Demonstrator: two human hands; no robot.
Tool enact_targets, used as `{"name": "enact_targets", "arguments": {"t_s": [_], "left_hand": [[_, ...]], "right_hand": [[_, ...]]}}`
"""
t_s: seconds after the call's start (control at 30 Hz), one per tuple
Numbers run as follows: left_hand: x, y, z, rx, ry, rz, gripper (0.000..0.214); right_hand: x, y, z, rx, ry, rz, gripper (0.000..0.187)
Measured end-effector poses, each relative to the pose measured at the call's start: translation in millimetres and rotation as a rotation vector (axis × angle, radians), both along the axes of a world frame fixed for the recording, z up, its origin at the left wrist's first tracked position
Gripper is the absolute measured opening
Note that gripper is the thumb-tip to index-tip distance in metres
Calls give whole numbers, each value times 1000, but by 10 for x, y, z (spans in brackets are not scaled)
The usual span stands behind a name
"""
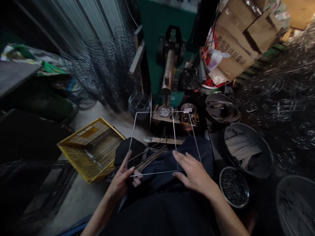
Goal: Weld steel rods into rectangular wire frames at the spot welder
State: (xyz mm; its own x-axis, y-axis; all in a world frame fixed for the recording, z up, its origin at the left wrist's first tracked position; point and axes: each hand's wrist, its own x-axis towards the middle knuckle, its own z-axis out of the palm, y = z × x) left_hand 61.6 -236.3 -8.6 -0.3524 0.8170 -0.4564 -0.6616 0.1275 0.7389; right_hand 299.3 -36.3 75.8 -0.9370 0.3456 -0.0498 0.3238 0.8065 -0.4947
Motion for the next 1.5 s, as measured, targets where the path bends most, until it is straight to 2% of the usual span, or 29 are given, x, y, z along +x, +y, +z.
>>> {"name": "enact_targets", "arguments": {"t_s": [0.07,0.23,0.63,0.8,0.87,1.0,1.07,1.27,1.5], "left_hand": [[14,12,2,3,16,-10,97],[15,-24,31,-19,21,-13,98],[44,-40,50,-32,38,-16,99],[62,-33,94,-28,75,-12,91],[63,-39,98,-23,84,-15,89],[55,-50,56,-9,70,-42,90],[54,-48,25,-1,63,-52,91],[81,-20,14,16,50,-38,89],[94,-2,86,9,61,-30,87]], "right_hand": [[-93,-26,-86,-35,8,36,72],[-199,-40,-238,-63,29,17,71],[-218,-53,-305,-64,30,10,69],[-174,-29,-375,-59,0,1,67],[-121,1,-411,-32,-11,-41,66],[-26,46,-474,92,-24,-236,65],[-30,29,-479,121,-1,-266,66],[-193,-112,-412,51,53,-129,66],[-243,-142,-428,29,45,-78,66]]}}
